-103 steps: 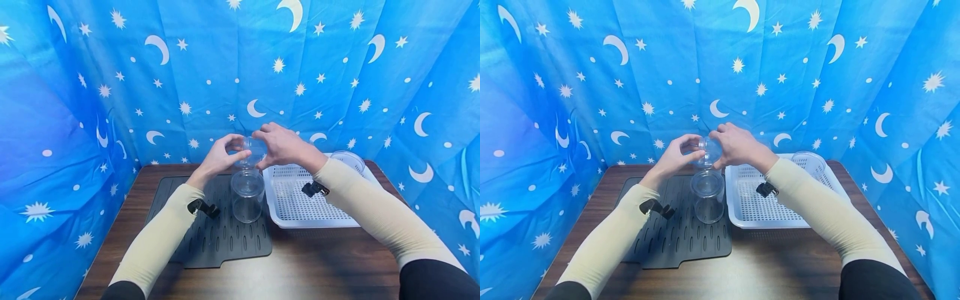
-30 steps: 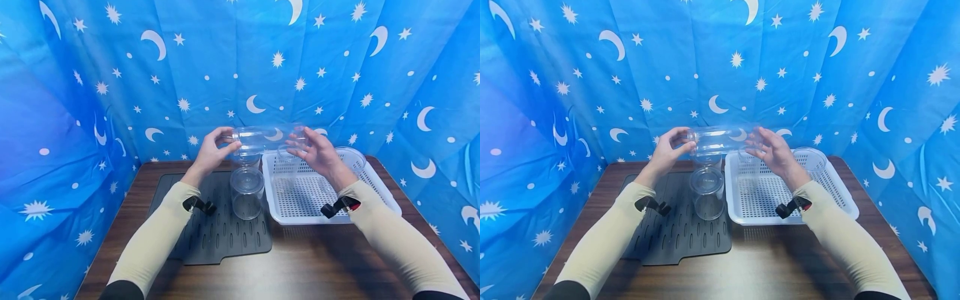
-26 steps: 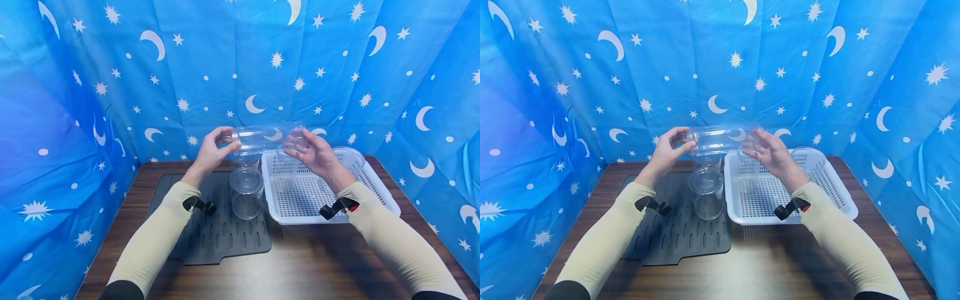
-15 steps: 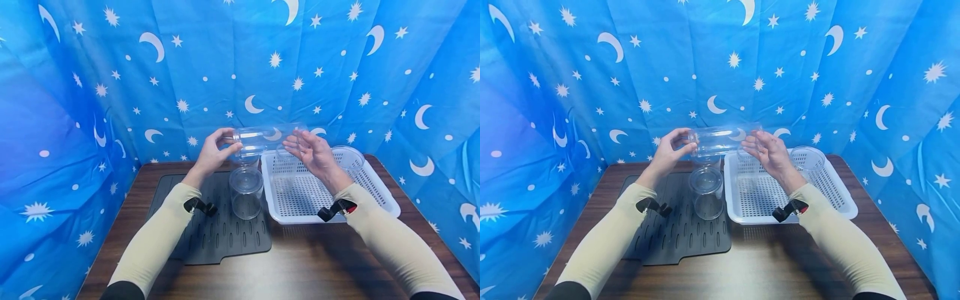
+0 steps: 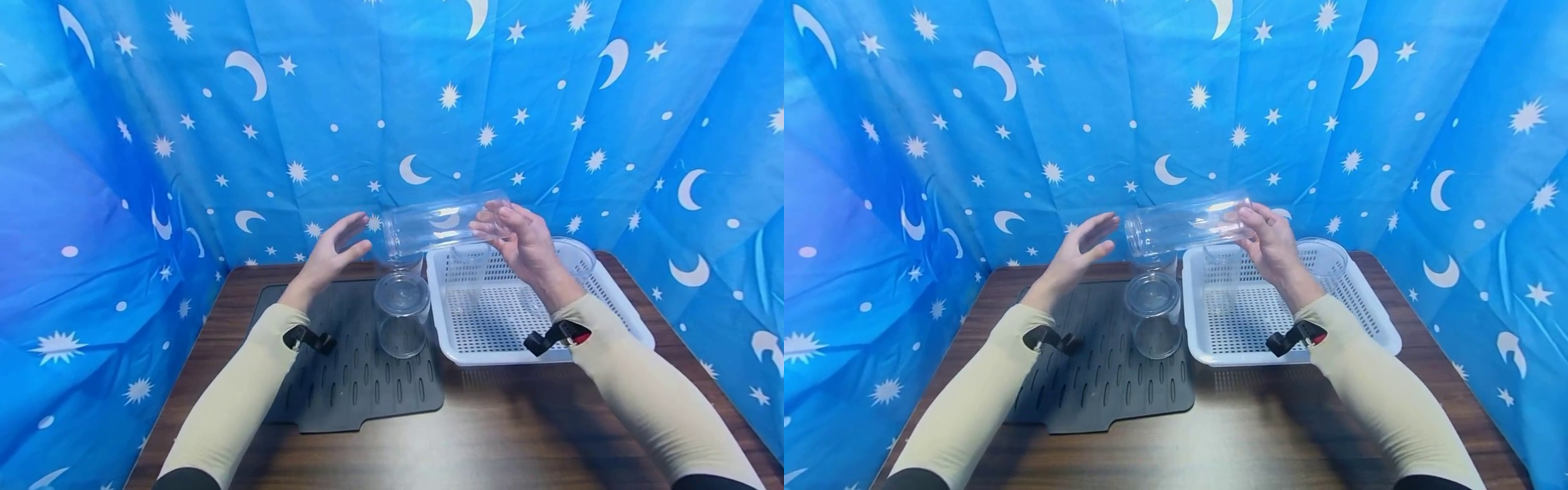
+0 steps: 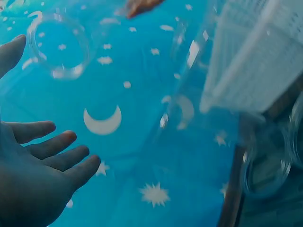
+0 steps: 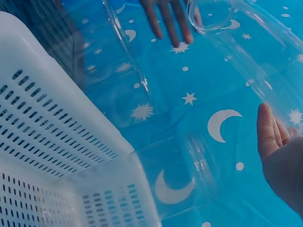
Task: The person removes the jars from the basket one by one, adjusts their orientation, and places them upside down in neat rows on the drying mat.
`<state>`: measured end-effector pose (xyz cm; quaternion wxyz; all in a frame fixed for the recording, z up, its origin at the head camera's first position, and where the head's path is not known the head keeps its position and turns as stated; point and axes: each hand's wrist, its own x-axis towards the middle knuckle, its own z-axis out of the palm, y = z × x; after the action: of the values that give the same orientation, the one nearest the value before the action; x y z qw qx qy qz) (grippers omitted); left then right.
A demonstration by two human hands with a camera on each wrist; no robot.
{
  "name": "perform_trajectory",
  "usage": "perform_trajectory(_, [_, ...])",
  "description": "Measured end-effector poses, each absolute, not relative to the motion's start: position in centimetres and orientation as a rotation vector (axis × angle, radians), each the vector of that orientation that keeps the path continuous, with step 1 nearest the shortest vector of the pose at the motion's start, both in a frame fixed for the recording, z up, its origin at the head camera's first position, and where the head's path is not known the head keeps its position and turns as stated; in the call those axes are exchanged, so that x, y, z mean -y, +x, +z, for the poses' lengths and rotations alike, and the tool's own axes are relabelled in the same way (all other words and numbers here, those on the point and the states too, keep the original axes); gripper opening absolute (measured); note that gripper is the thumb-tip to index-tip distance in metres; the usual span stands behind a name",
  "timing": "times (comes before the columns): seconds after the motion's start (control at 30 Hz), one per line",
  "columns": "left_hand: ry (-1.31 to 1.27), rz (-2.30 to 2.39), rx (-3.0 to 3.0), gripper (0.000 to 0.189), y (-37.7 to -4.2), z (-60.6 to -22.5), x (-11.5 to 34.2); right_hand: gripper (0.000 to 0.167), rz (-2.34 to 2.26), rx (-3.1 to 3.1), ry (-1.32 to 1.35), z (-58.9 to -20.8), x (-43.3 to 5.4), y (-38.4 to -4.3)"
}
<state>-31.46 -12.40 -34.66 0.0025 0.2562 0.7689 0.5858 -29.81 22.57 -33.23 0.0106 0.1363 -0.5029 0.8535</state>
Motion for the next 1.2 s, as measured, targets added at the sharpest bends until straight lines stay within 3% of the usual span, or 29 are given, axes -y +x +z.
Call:
perform_trajectory(0.2, [0.675,1.747,-2.479,0.069,-32.3,-36.5,14.4,0.018,2.645,1.567,0.479,-32.8,-22.6,-29.5])
perform_trajectory(0.47, [0.495,1.368,-2.667,0.085,-34.0,-40.1,16.4,0.032,2.491,1.68,0.725,-32.3,-22.5,-28.4])
perform_trajectory(0.8, [0.447,0.807,-2.749,0.094,-34.5,-44.2,18.2,0.036,2.264,1.824,0.993,-32.1,-21.3,-27.5])
perform_trajectory(1.2, [0.405,0.689,-2.712,0.097,-34.0,-47.1,20.0,0.053,1.722,2.352,0.905,-30.6,-19.9,-25.4])
